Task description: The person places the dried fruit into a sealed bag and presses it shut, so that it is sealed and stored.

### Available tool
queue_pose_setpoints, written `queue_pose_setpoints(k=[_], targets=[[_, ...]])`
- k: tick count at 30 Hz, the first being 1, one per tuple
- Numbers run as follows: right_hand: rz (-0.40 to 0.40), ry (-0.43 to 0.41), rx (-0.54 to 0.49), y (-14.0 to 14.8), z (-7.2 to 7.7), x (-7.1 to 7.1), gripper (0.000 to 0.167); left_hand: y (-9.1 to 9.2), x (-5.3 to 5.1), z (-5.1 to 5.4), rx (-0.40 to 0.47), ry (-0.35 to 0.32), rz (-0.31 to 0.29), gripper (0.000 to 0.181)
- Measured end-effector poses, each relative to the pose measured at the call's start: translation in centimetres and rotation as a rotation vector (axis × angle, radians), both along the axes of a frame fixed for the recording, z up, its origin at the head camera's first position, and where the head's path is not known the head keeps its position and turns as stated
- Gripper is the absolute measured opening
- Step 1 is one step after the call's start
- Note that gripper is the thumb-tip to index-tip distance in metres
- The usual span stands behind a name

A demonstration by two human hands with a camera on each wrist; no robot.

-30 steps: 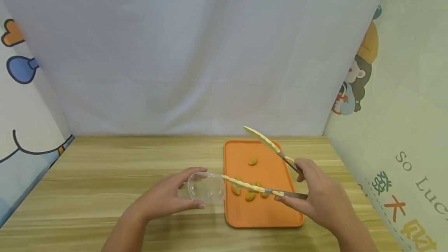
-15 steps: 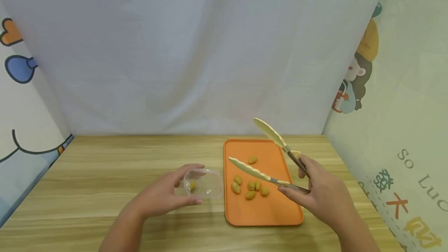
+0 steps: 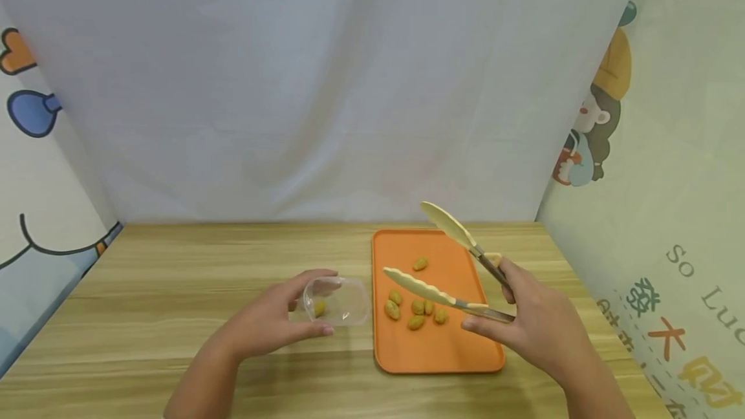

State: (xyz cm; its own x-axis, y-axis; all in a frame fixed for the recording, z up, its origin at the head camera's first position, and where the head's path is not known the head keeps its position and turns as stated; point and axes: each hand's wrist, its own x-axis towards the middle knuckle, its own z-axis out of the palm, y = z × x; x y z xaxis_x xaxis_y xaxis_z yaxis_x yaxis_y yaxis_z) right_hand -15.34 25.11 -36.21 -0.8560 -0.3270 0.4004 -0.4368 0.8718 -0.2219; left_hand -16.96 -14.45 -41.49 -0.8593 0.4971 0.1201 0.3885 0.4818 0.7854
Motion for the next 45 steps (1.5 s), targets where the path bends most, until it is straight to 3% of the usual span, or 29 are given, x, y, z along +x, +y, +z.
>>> queue_pose_setpoints(k=[9,15,17,26,30,33,45], targets=[[-0.078,-0.125,0.077,0.2,0.5,0.1,0.066,0.1,-0.1,-0.2,-0.008,0.003,0.006,0.066],[-0.106,-0.251,0.128,0.7,0.8,-0.1,0.098,0.2,-0.2,-0.3,-0.004,0.002,0.005,0.066],[-0.115,-0.289,0.151,0.7,0.8,-0.2,0.099,0.2,-0.2,-0.4,-0.005,0.001,0.007,0.066],[-0.142,-0.441,0.202,0.7,0.4,-0.4,0.081,0.2,-0.2,-0.5,-0.005,0.009,0.016,0.067],[-0.114,-0.489,0.215,1.0,0.2,-0.3,0.087,0.2,-0.3,-0.6,0.003,0.015,0.013,0.066],[-0.092,-0.514,0.213,1.0,0.0,-0.3,0.092,0.3,-0.4,-0.7,0.006,0.014,0.006,0.066],[-0.063,-0.58,0.154,0.9,0.1,0.0,0.068,0.5,-0.5,-0.9,0.017,-0.021,-0.005,0.066]])
